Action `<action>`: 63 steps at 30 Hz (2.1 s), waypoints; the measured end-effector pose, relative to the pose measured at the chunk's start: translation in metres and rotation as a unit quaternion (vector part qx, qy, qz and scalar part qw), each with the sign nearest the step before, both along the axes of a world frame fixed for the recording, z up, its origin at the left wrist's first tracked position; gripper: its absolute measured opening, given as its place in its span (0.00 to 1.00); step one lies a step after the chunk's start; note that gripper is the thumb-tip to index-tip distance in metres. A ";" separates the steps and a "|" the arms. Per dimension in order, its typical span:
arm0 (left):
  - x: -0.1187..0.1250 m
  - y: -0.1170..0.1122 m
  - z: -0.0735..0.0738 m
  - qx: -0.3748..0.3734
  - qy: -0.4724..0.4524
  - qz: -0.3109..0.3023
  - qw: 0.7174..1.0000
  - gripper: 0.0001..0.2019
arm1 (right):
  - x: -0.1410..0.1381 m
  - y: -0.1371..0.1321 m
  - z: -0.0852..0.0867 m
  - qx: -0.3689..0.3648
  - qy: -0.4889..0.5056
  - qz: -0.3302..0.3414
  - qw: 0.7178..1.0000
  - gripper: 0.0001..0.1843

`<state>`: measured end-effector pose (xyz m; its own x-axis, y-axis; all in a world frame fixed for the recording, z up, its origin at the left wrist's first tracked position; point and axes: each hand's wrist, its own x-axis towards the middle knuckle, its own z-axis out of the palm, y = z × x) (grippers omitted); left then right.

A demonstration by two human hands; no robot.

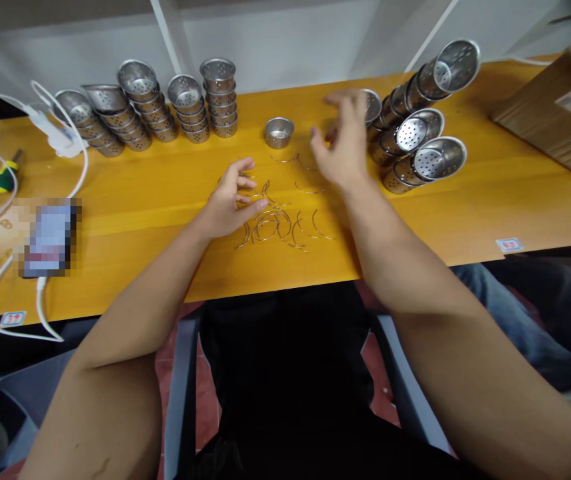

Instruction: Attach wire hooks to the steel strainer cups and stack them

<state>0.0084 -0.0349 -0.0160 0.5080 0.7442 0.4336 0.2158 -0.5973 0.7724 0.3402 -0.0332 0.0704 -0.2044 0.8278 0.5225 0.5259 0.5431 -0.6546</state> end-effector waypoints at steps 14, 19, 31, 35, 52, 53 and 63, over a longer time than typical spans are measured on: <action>-0.004 0.006 -0.004 -0.012 -0.017 -0.019 1.000 0.47 | 0.006 0.070 -0.081 -0.045 -0.056 -0.034 0.997 0.43; -0.004 0.006 -0.004 -0.005 -0.014 -0.018 1.000 0.47 | 0.007 0.066 -0.081 -0.069 -0.122 -0.059 0.988 0.25; -0.007 0.010 -0.004 -0.006 -0.011 -0.023 1.000 0.49 | 0.006 0.061 -0.071 -0.033 -0.061 -0.116 0.991 0.28; -0.009 0.014 -0.008 -0.004 -0.018 -0.030 0.999 0.47 | 0.008 0.063 -0.070 -0.010 -0.026 -0.118 0.993 0.39; -0.009 0.026 -0.006 0.067 -0.020 0.008 0.997 0.59 | -0.056 -0.022 -0.023 0.037 0.011 0.198 0.979 0.31; -0.010 0.028 -0.005 0.082 -0.025 0.013 0.996 0.58 | -0.058 -0.025 -0.021 0.041 0.009 0.206 0.978 0.30; -0.011 0.031 -0.004 0.095 -0.053 0.039 0.993 0.49 | 0.016 0.019 -0.031 -0.122 -0.103 -0.043 0.986 0.27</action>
<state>-0.0023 -0.0035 -0.0199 0.3950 0.6793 0.6186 0.1905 -0.7192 0.6682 0.3561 -0.0141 0.0390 -0.2085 0.9430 0.2593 0.6992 0.3291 -0.6347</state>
